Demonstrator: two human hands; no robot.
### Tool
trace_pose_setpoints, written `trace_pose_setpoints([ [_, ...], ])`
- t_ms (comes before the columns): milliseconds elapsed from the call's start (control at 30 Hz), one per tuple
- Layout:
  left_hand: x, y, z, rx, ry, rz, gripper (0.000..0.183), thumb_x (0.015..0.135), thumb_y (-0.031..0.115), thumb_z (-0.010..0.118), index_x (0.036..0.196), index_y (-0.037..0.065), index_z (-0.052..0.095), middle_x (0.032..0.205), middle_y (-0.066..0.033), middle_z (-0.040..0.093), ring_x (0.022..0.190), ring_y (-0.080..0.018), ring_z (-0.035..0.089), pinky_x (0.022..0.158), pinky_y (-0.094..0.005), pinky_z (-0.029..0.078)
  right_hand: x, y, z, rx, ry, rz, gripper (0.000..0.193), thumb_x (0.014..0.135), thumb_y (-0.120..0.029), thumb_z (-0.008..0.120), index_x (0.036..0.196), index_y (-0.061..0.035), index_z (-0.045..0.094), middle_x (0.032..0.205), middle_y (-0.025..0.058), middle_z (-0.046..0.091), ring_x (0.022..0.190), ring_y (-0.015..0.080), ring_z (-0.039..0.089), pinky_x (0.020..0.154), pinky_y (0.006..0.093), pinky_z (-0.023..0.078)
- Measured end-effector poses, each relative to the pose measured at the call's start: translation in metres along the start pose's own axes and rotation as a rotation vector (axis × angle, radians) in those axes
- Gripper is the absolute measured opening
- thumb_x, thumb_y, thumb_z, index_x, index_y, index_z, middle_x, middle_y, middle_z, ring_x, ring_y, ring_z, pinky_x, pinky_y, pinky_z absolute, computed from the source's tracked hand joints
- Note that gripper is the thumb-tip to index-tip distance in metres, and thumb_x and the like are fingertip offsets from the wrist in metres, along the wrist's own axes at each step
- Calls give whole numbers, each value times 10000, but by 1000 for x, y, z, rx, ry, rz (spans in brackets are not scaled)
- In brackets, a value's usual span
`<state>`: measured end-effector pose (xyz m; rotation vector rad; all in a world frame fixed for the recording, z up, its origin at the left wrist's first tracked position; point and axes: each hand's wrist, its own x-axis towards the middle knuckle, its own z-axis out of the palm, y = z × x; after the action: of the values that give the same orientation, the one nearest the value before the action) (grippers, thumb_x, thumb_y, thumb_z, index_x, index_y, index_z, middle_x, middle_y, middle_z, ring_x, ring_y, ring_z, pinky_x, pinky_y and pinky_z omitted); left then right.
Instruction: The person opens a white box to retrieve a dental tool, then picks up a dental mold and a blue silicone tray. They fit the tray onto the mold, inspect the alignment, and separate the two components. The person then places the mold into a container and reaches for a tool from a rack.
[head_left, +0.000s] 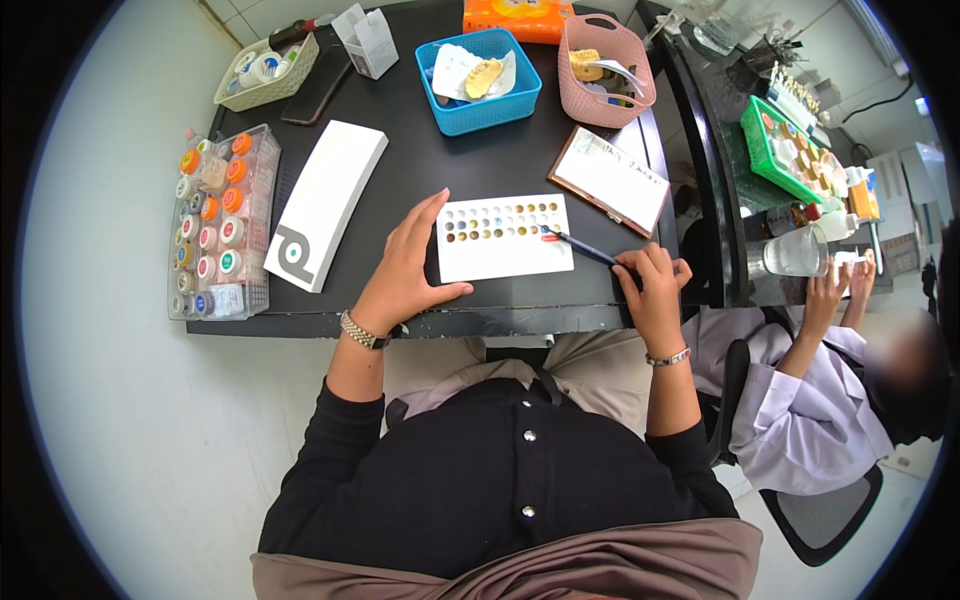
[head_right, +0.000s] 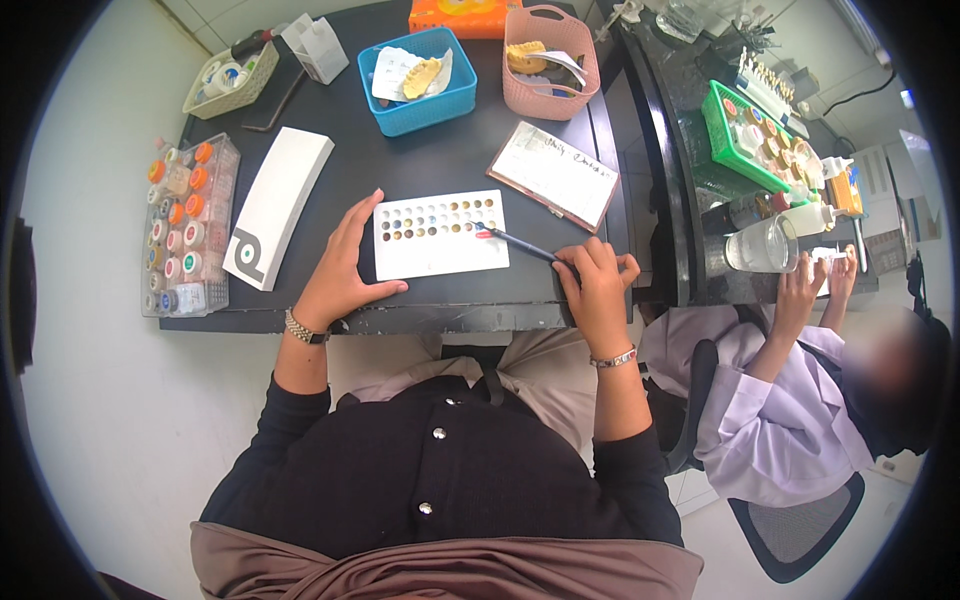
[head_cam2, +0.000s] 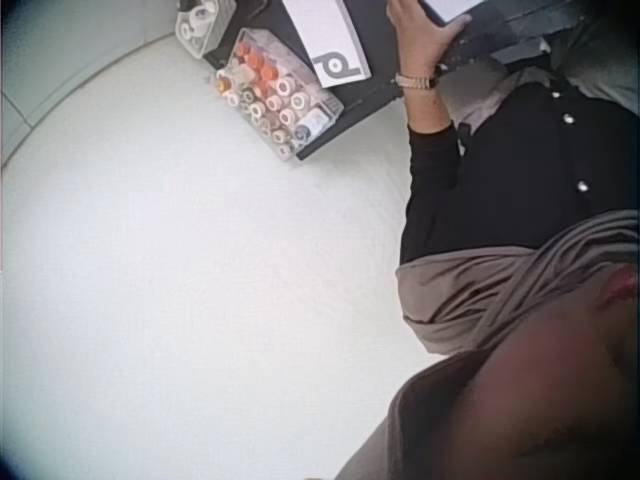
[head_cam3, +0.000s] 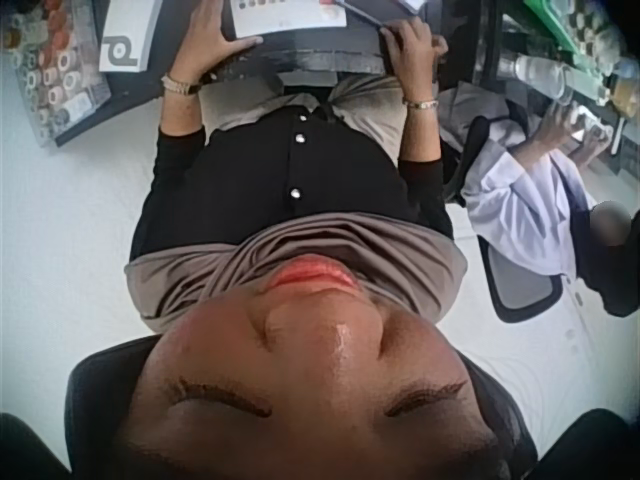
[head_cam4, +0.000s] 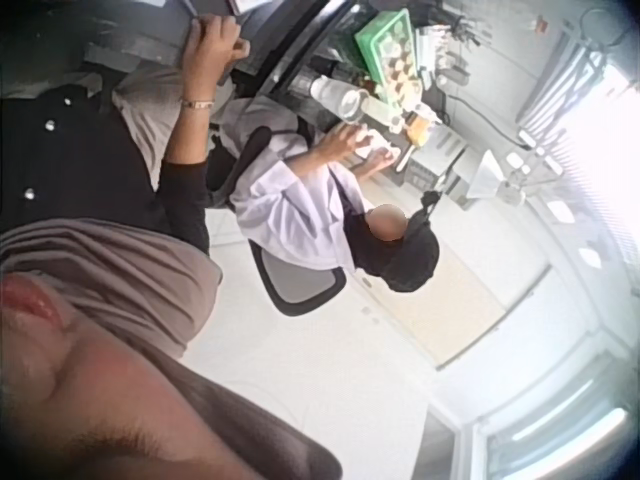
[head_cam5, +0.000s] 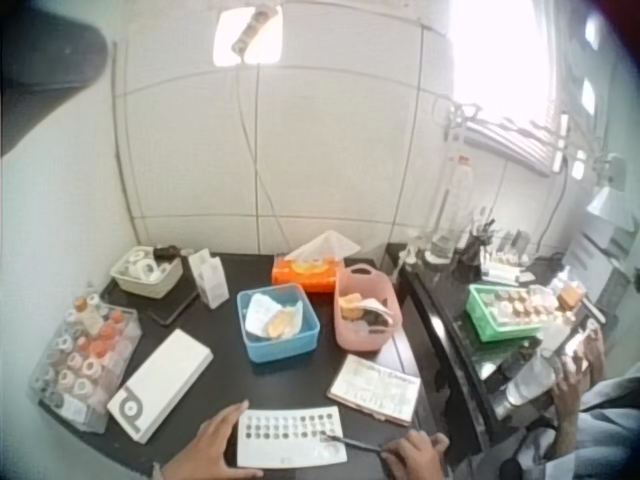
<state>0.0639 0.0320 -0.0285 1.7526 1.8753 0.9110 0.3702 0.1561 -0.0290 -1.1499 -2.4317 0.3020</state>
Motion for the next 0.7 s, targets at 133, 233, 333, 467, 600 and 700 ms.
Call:
trace_pose_setpoints([
  [133,0,0,0,-4,7,1,1039,582,309,838,1442,117,286,1440,-158,350,1314,-350,356,1087,-433,293,7,5,-2,1,-22,-15,111,808,-116,666,912,-143,637,879,-14,538,894,173,510,874,372,243],
  [233,0,-1,0,0,-6,-7,1041,601,355,828,1449,133,267,1445,-143,341,1327,-330,342,1087,-441,278,9,7,-3,3,-19,-16,140,806,-109,662,940,-146,645,938,-11,558,944,176,512,874,370,255],
  [333,0,0,0,2,-1,-3,1040,589,334,834,1444,129,280,1440,-151,348,1318,-341,353,1085,-440,288,9,11,-3,15,-20,-16,158,807,-102,655,958,-147,648,976,-5,568,972,182,511,883,368,261],
  [467,2,2,0,1,4,-9,1040,575,306,841,1440,122,292,1434,-158,357,1309,-352,362,1083,-437,296,10,14,-4,22,-27,-22,157,815,-90,640,962,-144,647,983,1,572,979,187,511,898,370,262],
  [600,1,1,0,3,4,-9,1044,582,320,838,1444,128,281,1435,-154,355,1314,-344,356,1084,-440,288,11,22,-8,29,-44,-13,145,821,-82,630,955,-137,642,988,3,574,983,189,513,898,361,268],
  [700,1,0,0,0,-6,-6,1051,599,358,829,1452,139,257,1439,-143,347,1327,-327,343,1086,-446,269,10,24,-9,38,-35,-9,138,823,-77,625,949,-131,638,988,3,575,980,191,514,893,352,276],
])
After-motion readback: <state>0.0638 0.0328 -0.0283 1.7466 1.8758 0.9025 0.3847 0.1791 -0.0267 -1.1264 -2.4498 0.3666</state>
